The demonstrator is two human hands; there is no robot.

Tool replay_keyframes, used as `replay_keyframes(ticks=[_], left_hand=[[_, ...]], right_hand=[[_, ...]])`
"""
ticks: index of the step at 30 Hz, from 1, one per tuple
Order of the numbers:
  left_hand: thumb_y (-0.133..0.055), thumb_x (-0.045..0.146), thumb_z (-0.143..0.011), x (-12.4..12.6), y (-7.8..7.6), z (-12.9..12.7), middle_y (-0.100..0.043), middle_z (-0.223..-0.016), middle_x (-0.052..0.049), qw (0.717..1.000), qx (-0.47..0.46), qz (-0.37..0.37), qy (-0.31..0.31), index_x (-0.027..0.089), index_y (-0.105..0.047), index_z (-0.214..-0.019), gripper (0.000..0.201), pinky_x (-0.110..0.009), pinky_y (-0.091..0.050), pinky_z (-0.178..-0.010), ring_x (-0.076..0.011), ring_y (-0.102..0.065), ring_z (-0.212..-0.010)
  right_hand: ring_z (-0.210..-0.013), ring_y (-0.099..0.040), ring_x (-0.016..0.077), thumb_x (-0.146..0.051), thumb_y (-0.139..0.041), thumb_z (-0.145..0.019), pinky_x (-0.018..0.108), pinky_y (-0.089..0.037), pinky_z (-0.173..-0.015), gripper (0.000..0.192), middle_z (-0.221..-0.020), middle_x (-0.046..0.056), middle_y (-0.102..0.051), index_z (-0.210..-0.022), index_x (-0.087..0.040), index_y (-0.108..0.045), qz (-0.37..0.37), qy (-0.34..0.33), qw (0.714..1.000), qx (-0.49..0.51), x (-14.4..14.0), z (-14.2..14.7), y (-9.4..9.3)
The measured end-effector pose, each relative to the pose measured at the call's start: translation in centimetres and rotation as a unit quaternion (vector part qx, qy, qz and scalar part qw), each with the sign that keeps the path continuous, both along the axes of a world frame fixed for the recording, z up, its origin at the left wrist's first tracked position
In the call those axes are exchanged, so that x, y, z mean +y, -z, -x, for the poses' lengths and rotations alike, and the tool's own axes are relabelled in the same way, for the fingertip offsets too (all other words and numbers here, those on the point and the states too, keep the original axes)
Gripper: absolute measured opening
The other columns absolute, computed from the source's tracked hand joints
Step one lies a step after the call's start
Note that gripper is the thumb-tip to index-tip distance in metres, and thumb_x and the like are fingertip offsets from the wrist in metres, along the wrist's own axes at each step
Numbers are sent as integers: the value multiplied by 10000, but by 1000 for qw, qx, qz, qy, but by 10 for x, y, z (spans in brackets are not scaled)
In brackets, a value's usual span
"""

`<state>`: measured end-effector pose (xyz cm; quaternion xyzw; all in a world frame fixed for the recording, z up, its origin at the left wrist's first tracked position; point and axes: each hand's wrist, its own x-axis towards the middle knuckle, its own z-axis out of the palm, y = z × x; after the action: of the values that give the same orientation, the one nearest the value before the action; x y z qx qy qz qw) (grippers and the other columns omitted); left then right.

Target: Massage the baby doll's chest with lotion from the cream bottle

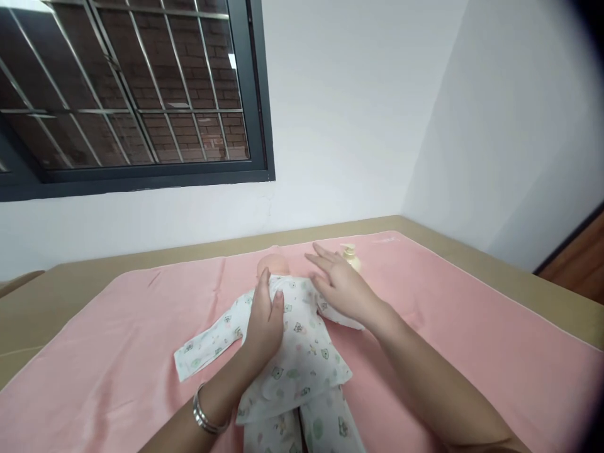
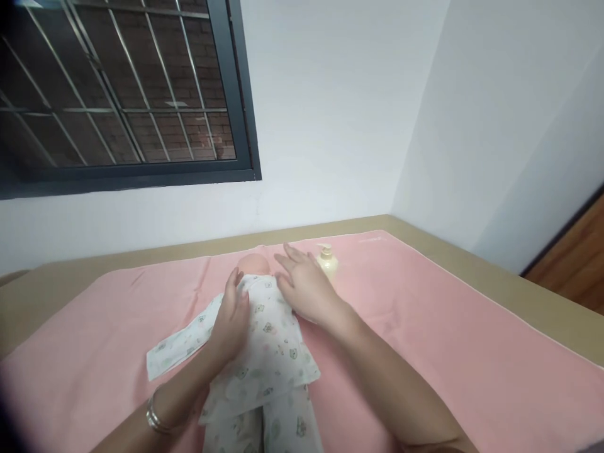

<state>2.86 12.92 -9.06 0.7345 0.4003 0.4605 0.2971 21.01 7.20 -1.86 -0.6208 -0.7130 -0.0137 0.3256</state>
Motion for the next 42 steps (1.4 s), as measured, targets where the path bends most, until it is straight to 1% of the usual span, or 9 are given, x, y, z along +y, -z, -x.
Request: replay_keyframes(ticks=[3, 7, 13, 18, 22, 27, 33, 38, 42], left_hand=[[-296, 521, -933, 1, -30, -36, -454, -1409, -135, 957, -179, 201, 107, 234, -331, -1392, 543, -484, -332, -1093, -250, -405, -1328], [-273, 570, -895, 26, -56, -92, -445, -1373, -251, 784, -303, 497, 214, 114, -323, -1386, 672, -458, -513, -891, -300, -534, -1210], [-211, 510, -912, 56, -67, -145, -405, -1408, -244, 690, -417, 549, 221, 80, -279, -1417, 666, -377, -567, -754, -286, -530, -1209], [-230, 537, -905, 59, -61, -155, -397, -1415, -246, 680, -434, 546, 228, 71, -255, -1427, 700, -358, -565, -724, -299, -522, -1216], [-291, 535, -898, 56, -56, -141, -422, -1404, -231, 676, -428, 550, 240, 104, -283, -1415, 672, -373, -556, -760, -284, -537, -1204], [-371, 537, -882, 36, -58, -90, -441, -1391, -231, 664, -437, 540, 276, 97, -376, -1355, 645, -431, -530, -853, -309, -540, -1199], [-375, 521, -891, 5, -64, -20, -486, -1369, -193, 633, -470, 529, 313, 117, -424, -1323, 594, -473, -457, -969, -313, -525, -1217], [-316, 467, -919, -10, -70, 9, -533, -1319, -184, 666, -439, 571, 195, 93, -441, -1289, 540, -447, -451, -957, -310, -563, -1167], [-309, 435, -925, -17, -73, 17, -570, -1271, -174, 691, -400, 588, 127, 90, -486, -1235, 497, -418, -443, -955, -291, -590, -1127]], right_hand=[[-1355, -346, 261, -247, -321, -940, 456, -271, -1111, 465, -1452, 130, -397, -1371, -133, -454, 11, 91, 996, 14, 1, -32, -12], [-1332, -377, 281, -137, -291, -910, 381, -364, -1034, 486, -1423, 225, -400, -1363, -4, -407, 70, 202, 977, 5, 17, -65, -7], [-1175, -543, 276, -98, -369, -844, 353, -436, -915, 433, -1353, 209, -493, -1240, -61, -541, 110, 212, 969, -56, 33, -74, 8], [-1117, -570, 321, -105, -472, -778, 450, -370, -966, 436, -1268, 246, -552, -1202, -57, -563, 87, 266, 947, -157, 30, -58, 11], [-895, -668, 280, -124, -490, -778, 363, -461, -773, 342, -1118, 249, -625, -1094, -64, -606, 101, 307, 927, -188, 33, -49, 5], [-855, -678, 267, -144, -472, -817, 343, -465, -738, 215, -873, 191, -682, -942, -102, -642, 146, 331, 921, -148, 44, -45, -9], [-932, -660, 275, -178, -434, -859, 377, -459, -790, 273, -1023, 217, -648, -1042, -103, -623, 216, 360, 901, -110, 50, -36, -9], [-957, -634, 285, -178, -377, -857, 397, -475, -745, 402, -1325, 244, -470, -1223, -83, -515, 267, 318, 904, -100, 42, -26, -4], [-881, -636, 276, -235, -268, -909, 409, -475, -721, 380, -1230, 205, -543, -1077, -122, -589, 216, 259, 936, -102, 27, -17, -6]])
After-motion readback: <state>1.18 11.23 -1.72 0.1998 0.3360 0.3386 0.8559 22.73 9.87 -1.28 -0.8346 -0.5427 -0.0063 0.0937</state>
